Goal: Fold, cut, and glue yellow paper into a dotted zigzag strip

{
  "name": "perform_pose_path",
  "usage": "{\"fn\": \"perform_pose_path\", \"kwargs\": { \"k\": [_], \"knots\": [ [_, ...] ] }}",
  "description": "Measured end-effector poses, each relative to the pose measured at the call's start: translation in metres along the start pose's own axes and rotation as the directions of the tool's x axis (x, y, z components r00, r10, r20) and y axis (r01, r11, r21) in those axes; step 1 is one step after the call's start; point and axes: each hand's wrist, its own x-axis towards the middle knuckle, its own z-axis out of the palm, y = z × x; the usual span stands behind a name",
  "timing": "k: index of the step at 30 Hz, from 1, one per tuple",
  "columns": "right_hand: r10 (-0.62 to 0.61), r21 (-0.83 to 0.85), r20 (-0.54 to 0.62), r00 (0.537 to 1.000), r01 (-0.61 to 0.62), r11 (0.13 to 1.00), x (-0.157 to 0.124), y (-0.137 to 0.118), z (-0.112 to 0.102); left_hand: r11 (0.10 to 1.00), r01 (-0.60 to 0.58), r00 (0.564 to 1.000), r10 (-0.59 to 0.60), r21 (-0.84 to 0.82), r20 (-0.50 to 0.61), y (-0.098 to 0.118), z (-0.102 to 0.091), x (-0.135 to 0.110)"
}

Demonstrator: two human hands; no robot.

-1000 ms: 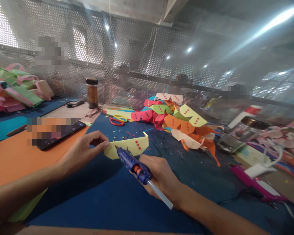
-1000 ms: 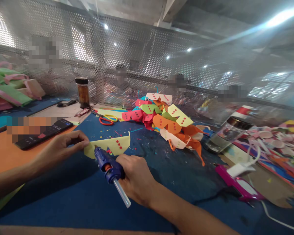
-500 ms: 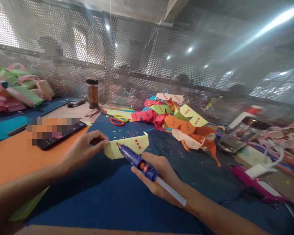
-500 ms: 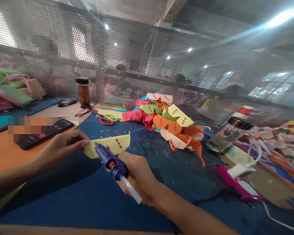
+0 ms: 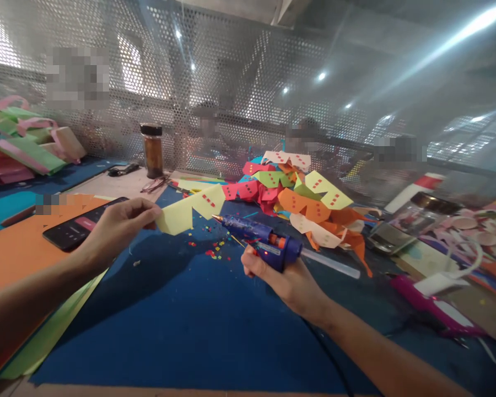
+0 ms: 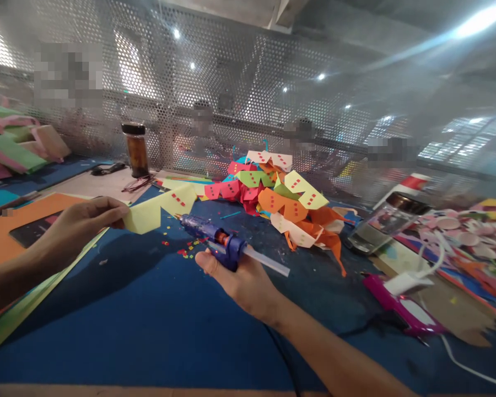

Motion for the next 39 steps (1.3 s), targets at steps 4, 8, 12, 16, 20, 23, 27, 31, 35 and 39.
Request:
{"fn": "perform_pose_path", "kwargs": {
  "k": [4, 8, 12, 16, 20, 23, 27, 31, 35, 39],
  "knots": [
    [-0.01, -0.013, 0.073, 0.997, 0.011, 1.0, 0.011, -0.003, -0.01, 0.995, -0.033, 0.998, 0.028, -0.091, -0.053, -0.004, -0.008, 0.009],
    [0.067, -0.104, 0.109, 0.992, -0.056, 0.993, 0.018, 0.004, -0.017, 0.991, -0.016, 0.997, 0.006, -0.13, -0.083, -0.004, -0.01, 0.012],
    [0.13, -0.187, 0.148, 0.98, -0.102, 0.977, 0.021, 0.015, -0.02, 0.99, -0.019, 0.997, 0.008, -0.142, -0.077, -0.005, -0.01, 0.013],
    [0.166, -0.315, 0.203, 0.965, -0.096, 0.944, 0.022, 0.018, -0.022, 0.988, -0.021, 0.997, 0.009, -0.153, -0.079, -0.005, -0.009, 0.012],
    [0.129, -0.424, 0.221, 0.967, -0.024, 0.906, 0.021, 0.014, -0.022, 0.992, -0.017, 0.998, 0.009, -0.122, -0.068, -0.003, -0.008, 0.011],
    [0.184, -0.454, 0.229, 0.956, -0.063, 0.889, 0.022, 0.01, -0.02, 0.994, -0.039, 0.998, 0.033, -0.102, -0.054, -0.008, -0.008, 0.014],
    [0.283, -0.46, 0.262, 0.923, -0.138, 0.877, 0.023, 0.003, -0.017, 0.994, -0.061, 0.996, 0.056, -0.089, -0.063, -0.018, -0.009, 0.02],
    [0.319, -0.477, 0.267, 0.909, -0.163, 0.863, 0.025, 0.0, -0.015, 0.995, -0.051, 0.997, 0.046, -0.087, -0.059, -0.021, -0.01, 0.021],
    [0.306, -0.492, 0.273, 0.912, -0.141, 0.859, 0.026, 0.0, -0.014, 0.995, -0.055, 0.997, 0.051, -0.079, -0.049, -0.02, -0.01, 0.019],
    [0.312, -0.515, 0.262, 0.913, -0.142, 0.846, 0.027, -0.002, -0.012, 0.995, -0.057, 0.997, 0.053, -0.085, -0.049, -0.016, -0.008, 0.018]
  ]
}}
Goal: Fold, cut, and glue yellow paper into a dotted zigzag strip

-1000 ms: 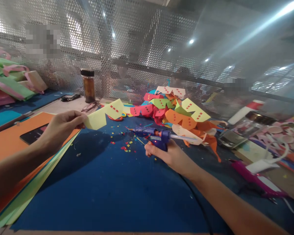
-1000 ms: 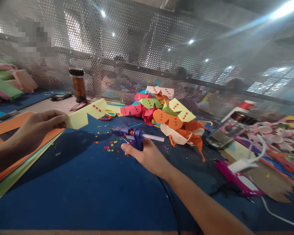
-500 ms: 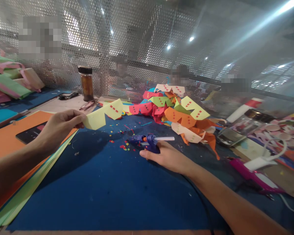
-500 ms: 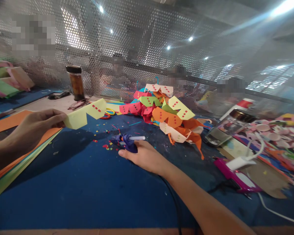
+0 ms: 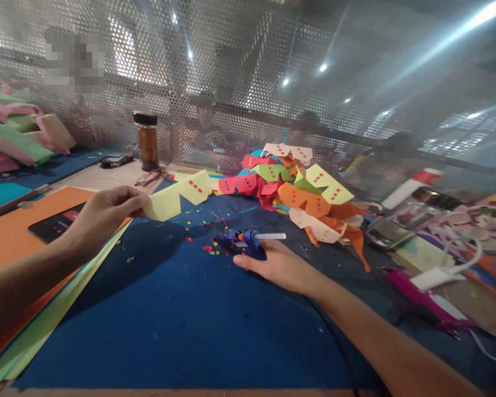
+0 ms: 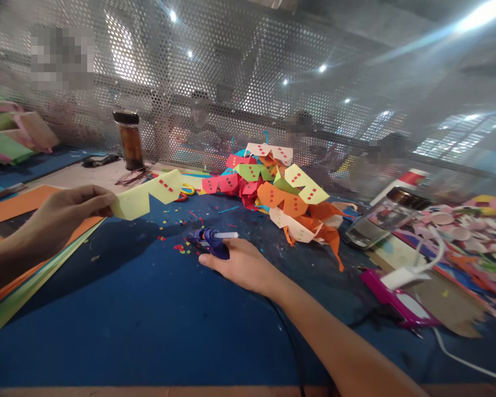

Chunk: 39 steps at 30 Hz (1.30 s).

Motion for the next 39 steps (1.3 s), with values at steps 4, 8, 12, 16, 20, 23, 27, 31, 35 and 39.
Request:
{"fn": "perform_pose_path", "kwargs": {
  "k": [4, 8, 12, 16, 20, 23, 27, 31, 35, 39],
  "knots": [
    [0.007, -0.011, -0.007, 1.0, -0.007, 1.0, 0.001, -0.001, 0.0, 1.0, 0.012, 1.0, -0.012, 0.023, -0.013, 0.006, 0.003, -0.002],
    [0.005, 0.015, -0.023, 1.0, -0.005, 1.0, 0.0, 0.002, 0.0, 1.0, 0.022, 1.0, -0.022, 0.005, -0.023, 0.01, 0.004, -0.003],
    [0.001, 0.046, -0.065, 0.998, 0.002, 0.999, -0.003, 0.003, -0.001, 0.999, 0.028, 0.999, -0.027, 0.038, -0.021, 0.009, 0.003, -0.003],
    [-0.021, 0.081, -0.078, 0.997, 0.027, 0.996, -0.006, 0.001, -0.001, 0.998, 0.035, 0.999, -0.035, 0.05, -0.011, 0.008, 0.004, -0.003],
    [-0.03, 0.081, -0.064, 0.998, 0.035, 0.996, -0.005, 0.0, -0.001, 0.998, 0.038, 0.999, -0.037, 0.056, -0.018, 0.008, 0.005, -0.003],
    [-0.018, 0.076, -0.083, 0.996, 0.025, 0.997, -0.004, 0.001, -0.001, 0.997, 0.037, 0.999, -0.036, 0.061, -0.021, 0.008, 0.005, -0.004],
    [0.029, 0.08, -0.125, 0.992, -0.019, 0.997, -0.003, 0.005, -0.001, 0.999, 0.013, 1.0, -0.012, 0.042, -0.019, 0.006, 0.003, -0.002],
    [0.054, 0.122, -0.187, 0.981, -0.031, 0.992, -0.001, 0.01, -0.005, 1.0, 0.005, 1.0, -0.005, 0.024, -0.018, 0.001, -0.001, 0.0],
    [0.026, 0.149, -0.223, 0.974, 0.008, 0.989, 0.0, 0.014, -0.013, 1.0, 0.014, 1.0, -0.014, 0.017, -0.008, -0.003, -0.003, 0.001],
    [0.022, 0.179, -0.208, 0.978, 0.016, 0.984, 0.001, 0.017, -0.015, 0.998, 0.066, 0.998, -0.066, 0.012, 0.0, -0.001, -0.003, 0.001]
  ]
}}
